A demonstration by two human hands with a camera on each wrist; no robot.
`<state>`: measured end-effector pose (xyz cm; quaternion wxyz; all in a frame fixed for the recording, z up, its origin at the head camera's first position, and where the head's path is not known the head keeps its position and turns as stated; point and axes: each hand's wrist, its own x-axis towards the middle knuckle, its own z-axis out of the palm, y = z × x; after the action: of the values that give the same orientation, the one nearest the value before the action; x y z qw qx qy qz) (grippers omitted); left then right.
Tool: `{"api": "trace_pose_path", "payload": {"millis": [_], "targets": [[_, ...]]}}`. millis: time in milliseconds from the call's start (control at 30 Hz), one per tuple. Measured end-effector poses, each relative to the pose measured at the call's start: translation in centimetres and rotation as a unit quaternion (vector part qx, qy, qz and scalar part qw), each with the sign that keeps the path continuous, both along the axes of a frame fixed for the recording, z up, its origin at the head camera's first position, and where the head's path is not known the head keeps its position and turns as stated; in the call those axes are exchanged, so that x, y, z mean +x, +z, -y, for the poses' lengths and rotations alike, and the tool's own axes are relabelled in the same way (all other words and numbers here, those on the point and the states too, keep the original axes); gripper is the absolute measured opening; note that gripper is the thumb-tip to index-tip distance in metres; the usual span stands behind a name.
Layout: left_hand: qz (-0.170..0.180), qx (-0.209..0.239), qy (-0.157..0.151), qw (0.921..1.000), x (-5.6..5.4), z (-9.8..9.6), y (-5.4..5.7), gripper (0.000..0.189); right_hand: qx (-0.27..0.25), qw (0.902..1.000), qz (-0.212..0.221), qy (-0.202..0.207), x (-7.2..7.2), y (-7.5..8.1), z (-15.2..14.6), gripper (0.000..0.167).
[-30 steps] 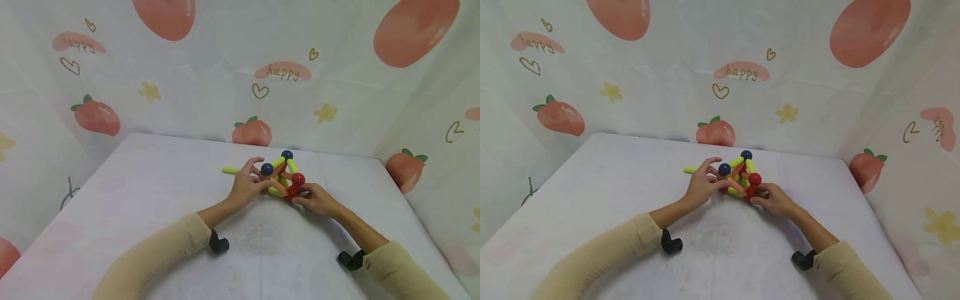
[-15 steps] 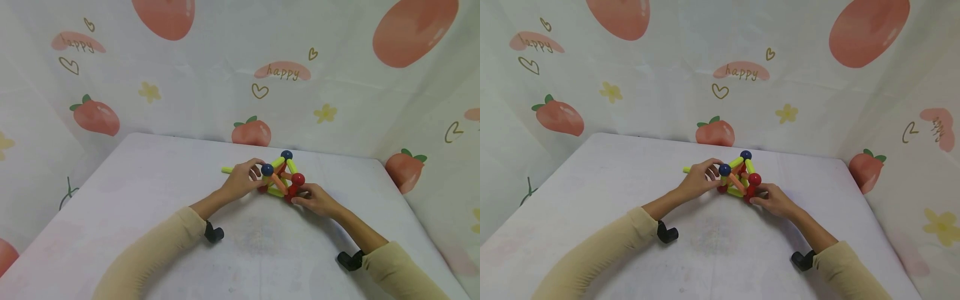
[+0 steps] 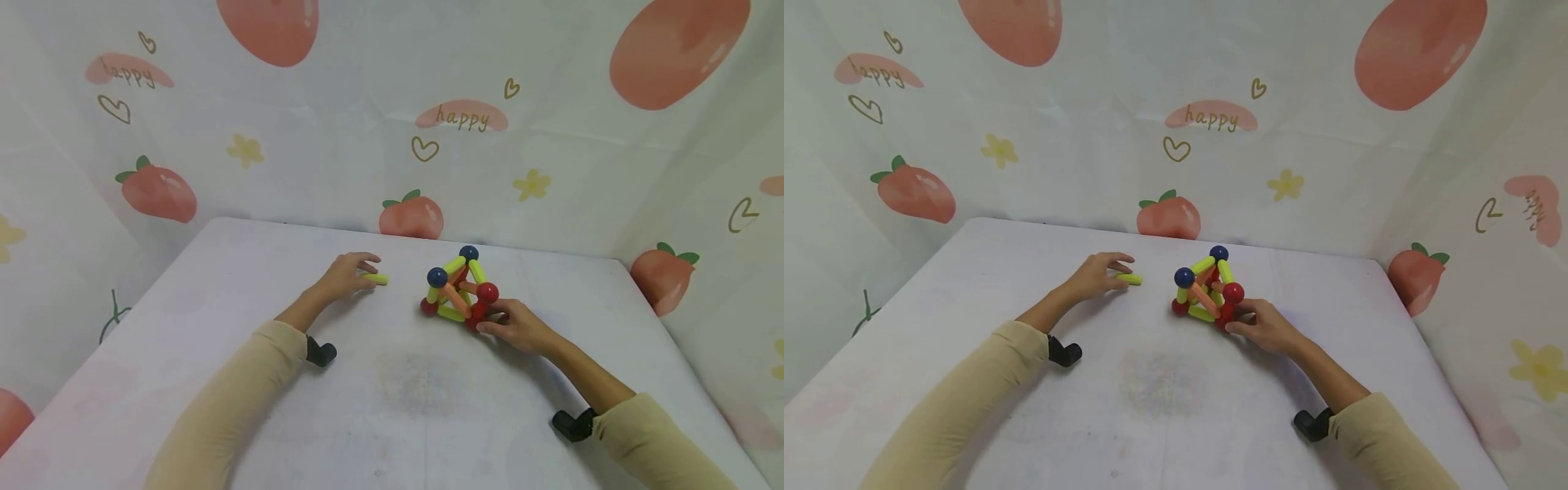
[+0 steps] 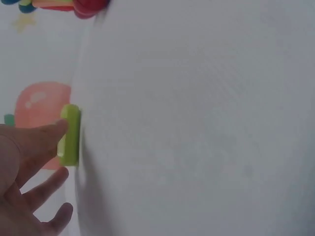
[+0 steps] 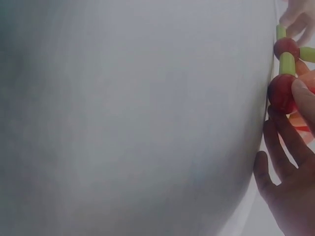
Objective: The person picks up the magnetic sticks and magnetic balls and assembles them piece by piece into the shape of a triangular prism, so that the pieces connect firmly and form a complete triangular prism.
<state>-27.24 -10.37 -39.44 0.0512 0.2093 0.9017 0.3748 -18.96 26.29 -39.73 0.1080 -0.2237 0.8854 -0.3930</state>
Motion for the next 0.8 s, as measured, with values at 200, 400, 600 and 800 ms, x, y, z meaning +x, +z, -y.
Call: {"api": "trace_pose_path", "payload": {"millis": [200, 400, 600, 800], "targets": [[-0.033, 0.001, 0.009, 0.9994, -0.1, 0.0, -0.2, 0.046, 0.000, 1.0000, 0.006, -0.001, 0.0, 0.1, 0.0, 0.038], [-0.152, 0.100, -0.011, 0.9833, 1.4, -2.2, 2.5, 0.045, -0.002, 0.9999, 0.011, -0.001, -0.1, 0.1, -0.2, 0.040], [-0.258, 0.098, -0.115, 0.9543, 4.9, -6.2, 5.6, 0.045, -0.001, 1.0000, 0.008, 0.000, -0.3, 0.1, -0.3, 0.039], [-0.279, 0.029, -0.163, 0.9461, 6.4, -9.0, 5.9, 0.044, -0.001, 1.0000, 0.006, 0.000, -0.3, -0.1, -0.1, 0.037]]}}
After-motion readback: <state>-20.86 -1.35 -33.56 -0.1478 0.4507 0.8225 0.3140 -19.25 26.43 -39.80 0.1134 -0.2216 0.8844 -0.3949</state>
